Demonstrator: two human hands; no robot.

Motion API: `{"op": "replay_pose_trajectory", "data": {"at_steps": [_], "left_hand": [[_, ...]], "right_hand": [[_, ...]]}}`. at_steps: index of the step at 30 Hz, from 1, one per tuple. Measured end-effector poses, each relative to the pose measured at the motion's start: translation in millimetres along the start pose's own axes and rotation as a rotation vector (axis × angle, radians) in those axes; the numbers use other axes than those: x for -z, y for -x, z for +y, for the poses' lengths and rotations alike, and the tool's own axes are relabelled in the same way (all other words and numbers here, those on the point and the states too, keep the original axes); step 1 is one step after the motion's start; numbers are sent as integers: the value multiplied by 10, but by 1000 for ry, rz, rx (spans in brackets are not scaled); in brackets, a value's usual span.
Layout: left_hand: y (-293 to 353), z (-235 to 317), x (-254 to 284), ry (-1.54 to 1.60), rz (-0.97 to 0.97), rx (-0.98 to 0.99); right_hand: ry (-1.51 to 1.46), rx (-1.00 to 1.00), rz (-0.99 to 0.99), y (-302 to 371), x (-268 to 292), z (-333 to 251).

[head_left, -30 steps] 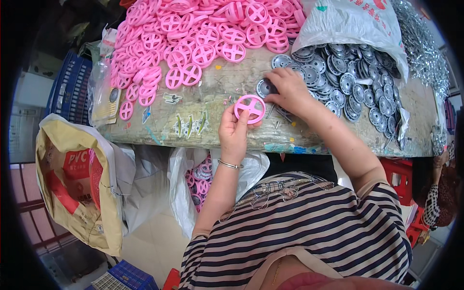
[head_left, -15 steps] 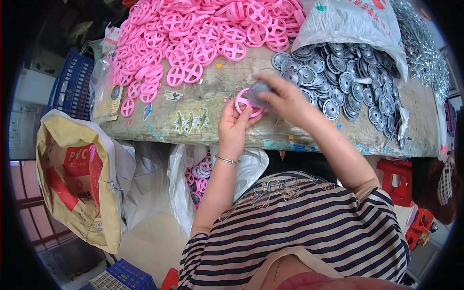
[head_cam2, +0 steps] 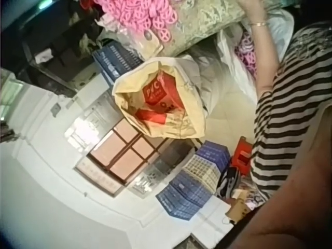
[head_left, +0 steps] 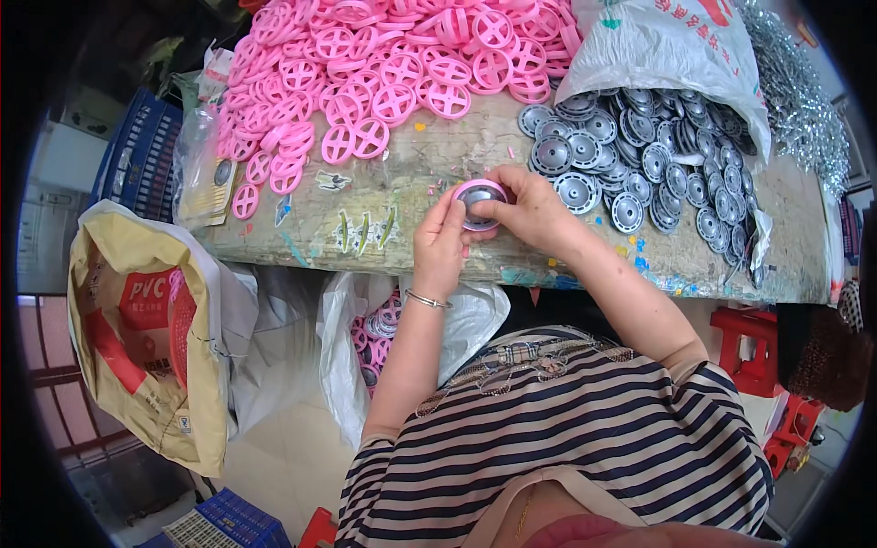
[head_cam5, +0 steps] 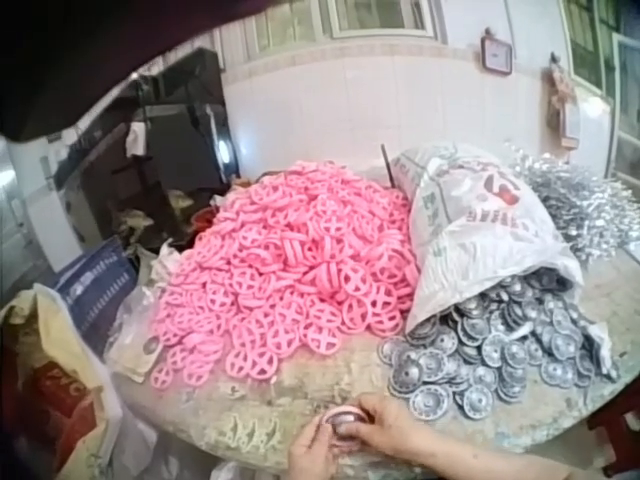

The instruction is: Manually assembling small plastic and metal toy components at a workbench.

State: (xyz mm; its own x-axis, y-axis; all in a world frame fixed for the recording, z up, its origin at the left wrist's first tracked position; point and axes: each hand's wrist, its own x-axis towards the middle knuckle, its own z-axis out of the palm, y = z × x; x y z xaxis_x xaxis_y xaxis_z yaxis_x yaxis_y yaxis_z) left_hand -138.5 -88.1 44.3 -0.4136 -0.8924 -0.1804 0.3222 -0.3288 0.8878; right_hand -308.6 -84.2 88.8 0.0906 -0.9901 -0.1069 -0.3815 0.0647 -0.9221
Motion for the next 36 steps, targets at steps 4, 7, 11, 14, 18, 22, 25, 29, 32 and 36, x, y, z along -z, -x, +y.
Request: {"op": "replay_pose_trajectory", "data": {"at_steps": [4, 7, 11, 14, 18, 22, 25, 29, 32, 36], "left_hand": [[21, -55, -136, 130, -25, -170], [11, -102, -99, 291, 63, -249], [-134, -187, -63, 190, 82, -94], [-56, -211, -3, 82, 130, -145], [-10, -205, 0, -168, 80, -182], [-11, -126, -129, -18, 5, -233], [-6, -119, -106, -22, 3, -207], [-5, -71, -137, -35, 37, -189], [-12, -85, -173, 102, 111, -285], [-20, -34, -112, 128, 112, -175]], "right_hand": [[-181, 15, 54, 30, 26, -50], [-181, 140, 36, 46, -45, -369], [83, 450, 6, 120, -580, -593], [106, 672, -38, 4, -793, -637], [134, 371, 37, -666, -268, -424], [593, 452, 417, -1259, -111, 144], [832, 425, 432, -1371, -10, 229], [770, 312, 286, -1305, 45, 208], [505, 485, 139, -754, -58, -4], [506, 680, 153, -193, -318, -11]]}}
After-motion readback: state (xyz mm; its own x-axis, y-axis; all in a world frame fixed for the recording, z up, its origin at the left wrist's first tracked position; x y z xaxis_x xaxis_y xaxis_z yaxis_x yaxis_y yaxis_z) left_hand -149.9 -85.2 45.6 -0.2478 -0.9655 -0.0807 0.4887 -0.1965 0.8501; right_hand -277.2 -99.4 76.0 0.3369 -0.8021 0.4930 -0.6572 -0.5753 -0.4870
